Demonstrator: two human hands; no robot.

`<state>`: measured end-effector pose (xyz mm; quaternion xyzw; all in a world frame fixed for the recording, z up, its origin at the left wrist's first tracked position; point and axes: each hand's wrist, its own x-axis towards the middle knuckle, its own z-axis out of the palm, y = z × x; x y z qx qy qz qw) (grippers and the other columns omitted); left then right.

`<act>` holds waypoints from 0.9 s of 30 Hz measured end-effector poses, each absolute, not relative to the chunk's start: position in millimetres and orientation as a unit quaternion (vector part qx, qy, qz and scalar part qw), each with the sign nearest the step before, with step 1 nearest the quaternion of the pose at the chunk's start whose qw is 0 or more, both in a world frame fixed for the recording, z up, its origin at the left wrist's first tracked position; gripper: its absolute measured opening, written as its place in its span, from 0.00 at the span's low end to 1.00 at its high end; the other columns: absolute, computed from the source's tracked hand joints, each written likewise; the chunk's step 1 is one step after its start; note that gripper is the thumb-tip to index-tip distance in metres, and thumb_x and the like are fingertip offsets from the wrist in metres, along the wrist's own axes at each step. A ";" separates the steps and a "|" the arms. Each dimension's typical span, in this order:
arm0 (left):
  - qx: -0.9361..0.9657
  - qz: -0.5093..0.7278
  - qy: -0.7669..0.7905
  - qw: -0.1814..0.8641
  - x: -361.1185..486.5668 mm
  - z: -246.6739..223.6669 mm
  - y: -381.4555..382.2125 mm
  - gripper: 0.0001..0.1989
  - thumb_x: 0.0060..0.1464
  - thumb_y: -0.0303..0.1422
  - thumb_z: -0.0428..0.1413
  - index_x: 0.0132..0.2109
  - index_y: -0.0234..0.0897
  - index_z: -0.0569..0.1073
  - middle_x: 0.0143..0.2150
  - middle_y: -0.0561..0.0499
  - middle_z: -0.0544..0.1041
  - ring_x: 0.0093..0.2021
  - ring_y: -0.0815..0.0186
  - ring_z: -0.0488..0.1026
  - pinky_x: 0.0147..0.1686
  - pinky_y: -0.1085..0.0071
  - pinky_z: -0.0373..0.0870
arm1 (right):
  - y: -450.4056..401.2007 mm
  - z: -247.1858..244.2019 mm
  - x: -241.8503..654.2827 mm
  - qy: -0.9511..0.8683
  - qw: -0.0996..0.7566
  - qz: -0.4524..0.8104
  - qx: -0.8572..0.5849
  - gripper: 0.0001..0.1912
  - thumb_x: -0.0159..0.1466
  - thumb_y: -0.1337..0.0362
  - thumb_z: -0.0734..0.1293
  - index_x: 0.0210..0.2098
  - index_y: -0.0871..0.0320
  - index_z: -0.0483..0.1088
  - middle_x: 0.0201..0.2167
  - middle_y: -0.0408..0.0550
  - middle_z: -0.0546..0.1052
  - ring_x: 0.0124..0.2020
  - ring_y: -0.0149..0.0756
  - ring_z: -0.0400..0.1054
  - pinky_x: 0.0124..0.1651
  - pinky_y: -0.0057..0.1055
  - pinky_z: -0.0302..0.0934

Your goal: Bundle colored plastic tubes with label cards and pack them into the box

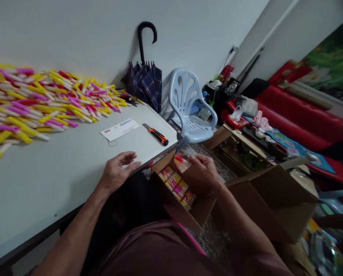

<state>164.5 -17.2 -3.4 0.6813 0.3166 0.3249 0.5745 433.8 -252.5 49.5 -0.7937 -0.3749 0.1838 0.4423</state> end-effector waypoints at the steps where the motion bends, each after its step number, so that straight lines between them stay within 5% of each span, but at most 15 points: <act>1: 0.697 0.316 0.292 0.573 175.6 4.1 -22.2 0.31 0.42 0.49 0.73 0.52 0.39 0.82 0.49 0.43 0.84 0.47 0.55 0.81 0.54 0.57 0.76 | -248.6 61.6 428.8 -0.383 0.457 0.182 -0.781 0.20 0.67 0.48 0.69 0.31 0.58 0.79 0.26 0.45 0.77 0.29 0.35 0.67 0.33 0.29 0.59; 5: 0.728 0.260 0.199 0.602 209.1 33.0 -37.6 0.40 0.38 0.45 0.76 0.59 0.41 0.78 0.57 0.41 0.81 0.55 0.51 0.78 0.57 0.55 0.74 | -231.3 107.7 400.3 -0.412 0.519 0.219 -0.716 0.18 0.67 0.51 0.71 0.29 0.58 0.79 0.27 0.47 0.80 0.30 0.35 0.69 0.36 0.31 0.64; 12: 0.618 0.199 0.157 0.744 196.5 42.8 -61.3 0.18 0.52 0.46 0.70 0.42 0.37 0.84 0.37 0.48 0.84 0.36 0.63 0.79 0.39 0.69 0.75 | -198.6 111.4 361.7 -0.361 0.620 0.331 -0.613 0.18 0.63 0.47 0.75 0.34 0.57 0.80 0.28 0.47 0.81 0.27 0.34 0.71 0.31 0.29 0.67; 15: 0.532 0.254 0.219 0.778 180.9 30.0 -68.5 0.18 0.50 0.46 0.71 0.38 0.36 0.82 0.31 0.52 0.81 0.30 0.67 0.76 0.34 0.71 0.74 | -187.9 88.3 352.5 -0.352 0.594 0.402 -0.602 0.19 0.64 0.45 0.74 0.39 0.56 0.81 0.31 0.47 0.81 0.28 0.33 0.73 0.30 0.28 0.68; 21: 0.459 0.322 0.274 0.781 159.5 14.2 -76.4 0.20 0.49 0.46 0.72 0.42 0.37 0.81 0.33 0.53 0.81 0.31 0.67 0.76 0.34 0.72 0.74 | -170.7 60.0 335.8 -0.368 0.537 0.451 -0.610 0.20 0.61 0.46 0.75 0.30 0.58 0.79 0.23 0.45 0.77 0.22 0.32 0.69 0.27 0.28 0.66; 27: 0.378 0.356 0.310 0.797 148.5 8.0 -93.1 0.20 0.48 0.48 0.72 0.39 0.38 0.81 0.32 0.52 0.81 0.32 0.65 0.77 0.37 0.70 0.75 | -165.2 42.6 315.3 -0.454 0.526 0.307 -0.651 0.19 0.65 0.50 0.72 0.27 0.58 0.79 0.23 0.45 0.74 0.26 0.34 0.66 0.31 0.30 0.62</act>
